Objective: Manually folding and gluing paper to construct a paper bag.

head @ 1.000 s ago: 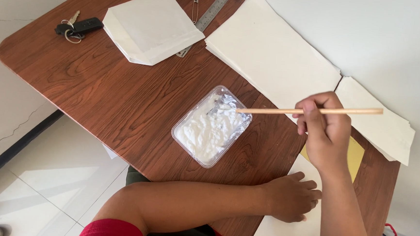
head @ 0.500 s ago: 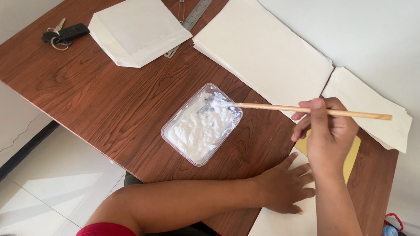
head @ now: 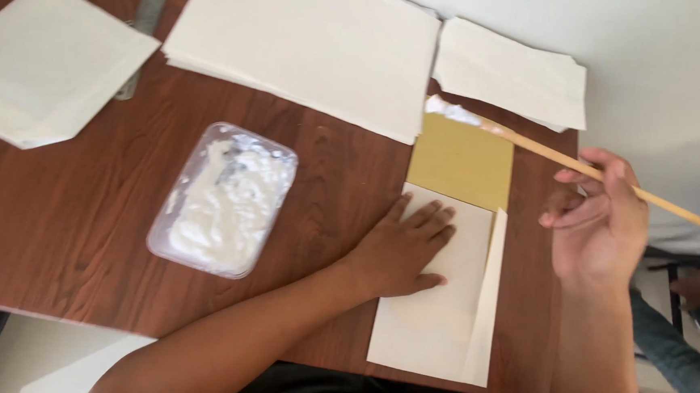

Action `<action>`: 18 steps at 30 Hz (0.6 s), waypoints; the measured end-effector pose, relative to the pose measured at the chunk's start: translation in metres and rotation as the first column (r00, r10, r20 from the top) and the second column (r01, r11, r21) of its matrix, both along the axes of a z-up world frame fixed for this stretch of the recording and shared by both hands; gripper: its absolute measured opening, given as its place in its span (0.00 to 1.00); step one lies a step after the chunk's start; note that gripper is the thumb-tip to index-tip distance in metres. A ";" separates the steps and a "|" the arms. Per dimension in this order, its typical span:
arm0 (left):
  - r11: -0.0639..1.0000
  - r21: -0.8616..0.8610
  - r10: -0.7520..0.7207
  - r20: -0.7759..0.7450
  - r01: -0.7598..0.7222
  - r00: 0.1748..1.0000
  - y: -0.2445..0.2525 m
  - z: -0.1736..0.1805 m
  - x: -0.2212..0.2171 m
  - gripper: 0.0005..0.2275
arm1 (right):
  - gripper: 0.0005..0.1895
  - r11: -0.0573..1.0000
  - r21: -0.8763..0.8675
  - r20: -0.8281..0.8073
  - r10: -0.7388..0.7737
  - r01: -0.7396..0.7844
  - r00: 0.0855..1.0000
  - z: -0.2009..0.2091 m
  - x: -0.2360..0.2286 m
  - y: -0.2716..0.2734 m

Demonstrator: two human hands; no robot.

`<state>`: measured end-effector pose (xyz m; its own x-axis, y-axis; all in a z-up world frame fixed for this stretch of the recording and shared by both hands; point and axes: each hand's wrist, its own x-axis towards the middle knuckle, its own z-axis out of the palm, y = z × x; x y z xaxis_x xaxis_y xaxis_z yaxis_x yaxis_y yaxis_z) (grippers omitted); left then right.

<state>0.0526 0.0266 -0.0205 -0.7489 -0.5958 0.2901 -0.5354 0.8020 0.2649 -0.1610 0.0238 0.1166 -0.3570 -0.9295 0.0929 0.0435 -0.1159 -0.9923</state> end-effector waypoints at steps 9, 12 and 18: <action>0.998 0.044 -0.049 -0.010 0.050 0.999 -0.001 0.009 0.005 0.32 | 0.06 0.998 0.026 0.515 -0.065 0.060 0.855 -0.040 -0.014 0.088; 0.999 -0.009 -0.035 0.002 0.035 0.999 0.000 0.007 0.007 0.33 | 0.09 0.999 -0.038 0.692 -0.002 0.039 0.722 -0.034 0.047 0.096; 0.999 0.006 -0.045 0.013 0.045 0.999 0.001 0.014 0.009 0.33 | 0.05 0.973 0.013 0.634 -0.186 0.229 0.751 -0.051 0.060 0.102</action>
<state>0.0612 0.0280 -0.0069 -0.7784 -0.5632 0.2772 -0.5025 0.8237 0.2625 -0.1013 0.1255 0.0657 -0.5386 -0.8258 -0.1669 0.6207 -0.2550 -0.7415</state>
